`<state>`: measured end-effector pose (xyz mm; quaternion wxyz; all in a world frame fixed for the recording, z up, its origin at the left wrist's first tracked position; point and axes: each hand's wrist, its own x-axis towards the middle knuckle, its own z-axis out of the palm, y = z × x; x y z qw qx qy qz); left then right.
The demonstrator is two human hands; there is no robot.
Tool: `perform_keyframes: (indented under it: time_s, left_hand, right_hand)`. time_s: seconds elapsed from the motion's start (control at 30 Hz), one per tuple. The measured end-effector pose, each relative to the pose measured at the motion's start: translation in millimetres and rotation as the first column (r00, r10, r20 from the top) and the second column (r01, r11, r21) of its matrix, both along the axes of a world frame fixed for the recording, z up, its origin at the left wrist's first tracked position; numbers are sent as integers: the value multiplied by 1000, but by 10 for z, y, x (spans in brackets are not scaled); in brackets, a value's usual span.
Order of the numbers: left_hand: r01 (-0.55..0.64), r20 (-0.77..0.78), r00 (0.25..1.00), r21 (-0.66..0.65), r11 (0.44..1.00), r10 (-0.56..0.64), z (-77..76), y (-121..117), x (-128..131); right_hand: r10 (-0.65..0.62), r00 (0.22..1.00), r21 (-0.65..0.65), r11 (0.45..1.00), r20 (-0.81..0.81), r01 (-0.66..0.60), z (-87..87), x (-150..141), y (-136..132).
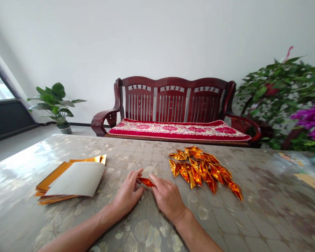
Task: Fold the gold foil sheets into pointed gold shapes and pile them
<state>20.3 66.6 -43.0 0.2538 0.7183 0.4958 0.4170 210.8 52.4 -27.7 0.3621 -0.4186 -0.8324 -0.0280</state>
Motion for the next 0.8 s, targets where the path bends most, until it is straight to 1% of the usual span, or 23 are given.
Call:
perform_keyframes:
  time_s: [0.2,0.3,0.4,0.53,0.6,0.67,0.73,0.8]
  left_hand:
    - [0,-27,1000,33,999,1,56,-46,15]
    - [33,-48,998,78,996,-29,103,-31,-29]
    - [121,-108,989,161,979,-104,157,-12,-90]
    - [273,-127,960,237,932,-249,230,9,-163]
    - [326,-122,945,237,915,-304,257,22,-190]
    - [358,-133,932,211,909,-336,270,38,-207]
    - [371,-153,925,179,911,-347,268,54,-217]
    - [369,-176,923,159,916,-342,253,66,-220]
  right_hand:
    - [-39,999,-15,999,6,39,18,9,3]
    - [-65,998,-39,997,-9,65,21,19,1]
    - [-86,996,-90,993,-26,83,26,33,-3]
    - [-110,992,-154,983,-59,100,40,60,-2]
    - [-115,991,-155,982,-68,104,50,72,0]
    - [-107,992,-136,986,-62,98,60,81,-2]
    - [-79,996,-108,991,-49,73,67,86,-6]
    - [-23,999,-78,997,-27,20,72,89,-13]
